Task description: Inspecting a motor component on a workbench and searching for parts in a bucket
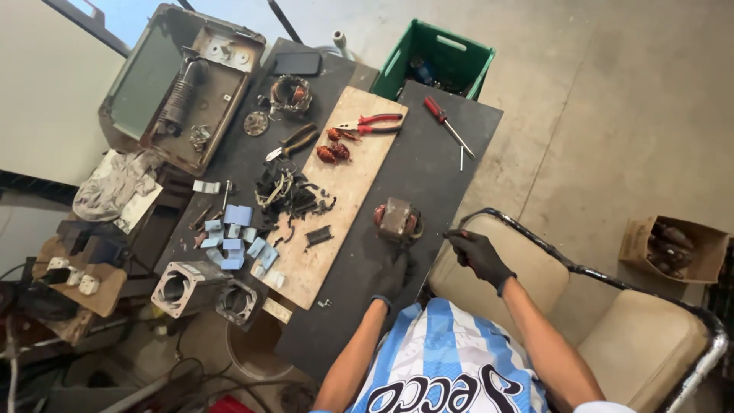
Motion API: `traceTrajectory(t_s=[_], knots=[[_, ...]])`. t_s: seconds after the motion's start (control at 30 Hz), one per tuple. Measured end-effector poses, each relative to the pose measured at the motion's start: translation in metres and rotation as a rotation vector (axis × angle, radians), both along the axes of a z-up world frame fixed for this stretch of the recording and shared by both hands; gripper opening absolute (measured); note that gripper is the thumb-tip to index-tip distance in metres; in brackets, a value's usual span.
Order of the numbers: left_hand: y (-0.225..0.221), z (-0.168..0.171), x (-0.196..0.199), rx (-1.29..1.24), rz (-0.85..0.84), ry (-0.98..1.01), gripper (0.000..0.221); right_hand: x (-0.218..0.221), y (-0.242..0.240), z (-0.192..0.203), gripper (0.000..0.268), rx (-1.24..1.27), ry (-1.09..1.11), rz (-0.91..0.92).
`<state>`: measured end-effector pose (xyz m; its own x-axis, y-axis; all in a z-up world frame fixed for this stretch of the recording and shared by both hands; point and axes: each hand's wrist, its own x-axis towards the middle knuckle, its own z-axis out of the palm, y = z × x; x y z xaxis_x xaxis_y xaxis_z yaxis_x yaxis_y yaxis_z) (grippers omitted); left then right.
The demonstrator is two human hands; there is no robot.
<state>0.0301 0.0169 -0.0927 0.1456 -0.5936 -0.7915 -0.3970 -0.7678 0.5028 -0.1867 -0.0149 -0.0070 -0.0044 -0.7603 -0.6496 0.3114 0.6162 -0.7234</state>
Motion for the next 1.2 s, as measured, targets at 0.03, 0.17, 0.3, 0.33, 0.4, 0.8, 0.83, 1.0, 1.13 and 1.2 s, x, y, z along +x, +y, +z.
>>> traceTrajectory(t_s=[0.03, 0.17, 0.3, 0.33, 0.4, 0.8, 0.83, 1.0, 1.13, 1.2], knots=[[0.0, 0.022, 0.003, 0.014, -0.052, 0.012, 0.071, -0.003, 0.002, 0.008, 0.021, -0.018, 0.026, 0.009], [0.001, 0.122, 0.006, -0.007, -0.179, 0.074, 0.085, -0.006, -0.003, 0.012, 0.028, -0.077, 0.086, -0.002], [-0.023, 0.153, -0.03, -0.194, -0.246, 0.158, 0.07, -0.011, -0.003, 0.034, 0.025, -0.093, 0.159, 0.173], [-0.025, 0.147, -0.041, -0.185, -0.05, 0.297, 0.058, -0.011, -0.001, 0.045, 0.026, -0.081, 0.232, 0.285], [-0.031, 0.105, -0.064, -0.181, 0.156, 0.436, 0.047, -0.016, 0.002, 0.051, 0.028, -0.072, 0.308, 0.405], [-0.004, 0.019, -0.109, -0.128, 0.155, 0.939, 0.078, -0.028, -0.01, 0.117, 0.028, -0.136, 0.894, 0.621], [-0.002, 0.03, -0.107, -0.137, 0.019, 0.878, 0.073, -0.021, -0.015, 0.115, 0.028, -0.221, 0.877, 0.607], [0.016, 0.04, -0.098, -0.153, -0.28, 0.804, 0.061, 0.016, -0.037, 0.057, 0.038, -0.431, 1.198, 0.71], [0.025, 0.008, -0.103, -0.179, -0.683, 0.57, 0.054, 0.044, -0.053, 0.041, 0.045, -0.253, 1.248, 0.846], [0.034, 0.001, -0.107, -0.192, -0.784, 0.536, 0.054, 0.049, -0.054, 0.022, 0.041, -0.217, 1.258, 0.905]])
